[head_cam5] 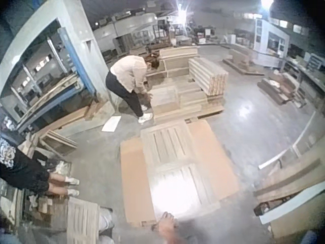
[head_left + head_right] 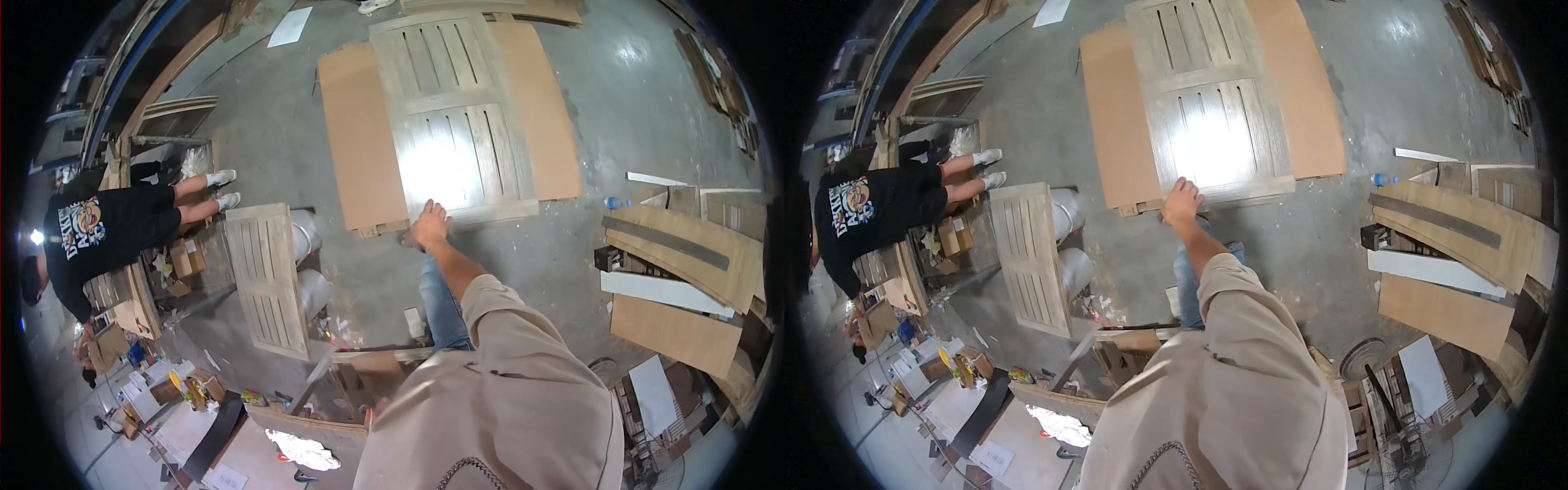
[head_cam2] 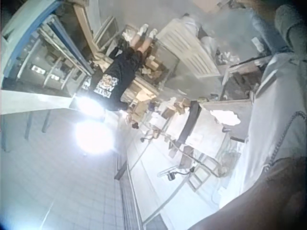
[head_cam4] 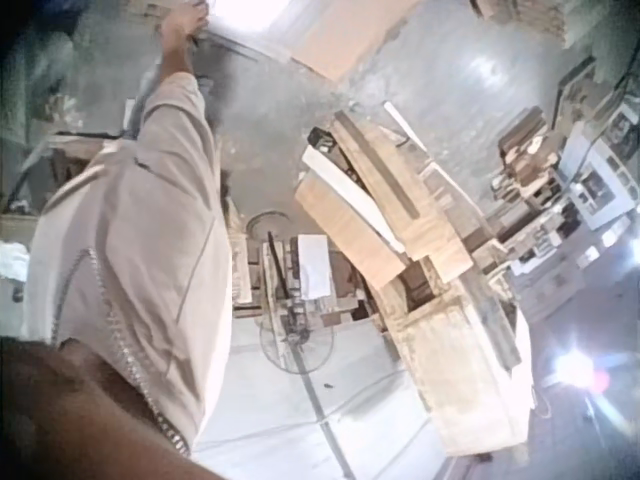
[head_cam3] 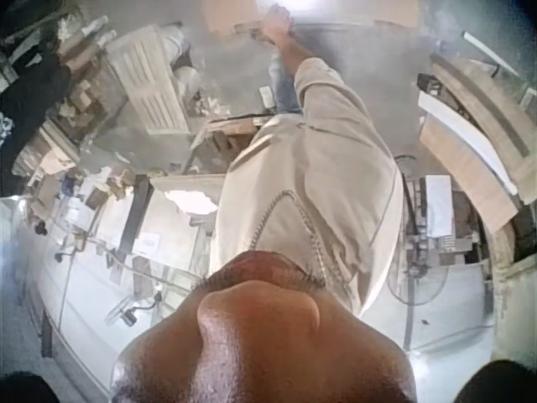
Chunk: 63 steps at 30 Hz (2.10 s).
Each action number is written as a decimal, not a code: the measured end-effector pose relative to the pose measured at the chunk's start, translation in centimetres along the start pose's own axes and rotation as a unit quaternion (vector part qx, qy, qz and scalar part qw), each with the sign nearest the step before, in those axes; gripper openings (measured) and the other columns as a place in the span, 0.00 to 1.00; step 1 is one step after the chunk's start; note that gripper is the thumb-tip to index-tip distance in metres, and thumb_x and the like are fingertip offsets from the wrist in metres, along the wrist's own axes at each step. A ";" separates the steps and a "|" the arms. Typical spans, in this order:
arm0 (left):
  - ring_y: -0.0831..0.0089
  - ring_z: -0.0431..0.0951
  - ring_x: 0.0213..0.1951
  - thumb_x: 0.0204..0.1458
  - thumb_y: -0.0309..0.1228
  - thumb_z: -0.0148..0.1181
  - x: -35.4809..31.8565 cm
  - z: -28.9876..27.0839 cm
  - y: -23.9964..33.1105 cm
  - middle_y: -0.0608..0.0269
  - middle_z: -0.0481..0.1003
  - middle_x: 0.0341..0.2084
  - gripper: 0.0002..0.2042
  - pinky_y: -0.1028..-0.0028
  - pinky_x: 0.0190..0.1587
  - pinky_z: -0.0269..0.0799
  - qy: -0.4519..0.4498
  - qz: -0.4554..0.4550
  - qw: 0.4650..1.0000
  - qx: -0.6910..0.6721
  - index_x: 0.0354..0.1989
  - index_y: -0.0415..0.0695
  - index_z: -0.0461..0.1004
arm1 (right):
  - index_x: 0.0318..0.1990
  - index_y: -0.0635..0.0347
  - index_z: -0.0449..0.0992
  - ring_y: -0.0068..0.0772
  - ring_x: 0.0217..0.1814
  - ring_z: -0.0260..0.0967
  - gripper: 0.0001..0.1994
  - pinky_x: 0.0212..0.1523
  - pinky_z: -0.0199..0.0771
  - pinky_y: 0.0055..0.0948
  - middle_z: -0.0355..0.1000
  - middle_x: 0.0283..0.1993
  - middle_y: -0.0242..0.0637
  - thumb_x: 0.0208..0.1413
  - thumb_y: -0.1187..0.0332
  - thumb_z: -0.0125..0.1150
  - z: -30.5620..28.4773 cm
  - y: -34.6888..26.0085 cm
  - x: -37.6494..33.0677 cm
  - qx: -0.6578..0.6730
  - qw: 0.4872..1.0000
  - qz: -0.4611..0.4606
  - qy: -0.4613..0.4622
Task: The person wipes wooden shutter panels on a workbench using a cloth and by hand, then carries and stacks them onto a pile on the floor.
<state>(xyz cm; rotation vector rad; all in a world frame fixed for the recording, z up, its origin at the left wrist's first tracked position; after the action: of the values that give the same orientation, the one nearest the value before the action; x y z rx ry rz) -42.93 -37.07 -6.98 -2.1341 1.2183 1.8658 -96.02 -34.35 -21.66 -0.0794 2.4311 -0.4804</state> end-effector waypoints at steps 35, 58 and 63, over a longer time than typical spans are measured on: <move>0.77 0.73 0.26 0.60 0.38 0.51 -4.4 5.5 -2.6 0.65 0.74 0.24 0.14 0.72 0.26 0.70 0.027 -0.013 0.992 -0.124 0.29 0.42 0.75 | 0.55 0.54 0.69 0.54 0.58 0.64 0.20 0.53 0.72 0.43 0.63 0.57 0.54 0.54 0.62 0.56 -12.7 12.4 8.9 -0.154 0.986 -0.058 -0.012; 0.74 0.75 0.29 0.59 0.44 0.52 5.7 1.1 -10.2 0.63 0.75 0.29 0.16 0.72 0.30 0.72 0.102 -0.265 0.882 -0.377 0.40 0.43 0.73 | 0.54 0.63 0.68 0.57 0.54 0.68 0.26 0.54 0.69 0.46 0.70 0.52 0.56 0.51 0.57 0.58 23.8 -36.7 12.0 -0.230 0.895 -0.375 -0.077; 0.70 0.77 0.33 0.58 0.45 0.51 11.0 -1.3 -6.2 0.62 0.75 0.31 0.18 0.69 0.36 0.73 0.101 -0.211 0.839 -0.491 0.44 0.42 0.72 | 0.56 0.62 0.65 0.55 0.52 0.69 0.29 0.52 0.70 0.47 0.68 0.54 0.53 0.51 0.52 0.60 36.8 -51.5 13.9 -0.261 0.865 -0.421 -0.077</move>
<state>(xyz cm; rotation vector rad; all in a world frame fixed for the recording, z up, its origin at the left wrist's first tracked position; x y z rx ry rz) -38.72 -39.12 -18.84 -2.7319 -0.4005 2.3143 -87.58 -96.53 -37.88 -1.3902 2.1931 -0.1371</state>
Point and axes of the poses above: each hand's wrist, its own x-axis towards the middle knuckle, its own z-axis out of the palm, y = z × x, the point moved 6 cm from there along x, towards the middle knuckle
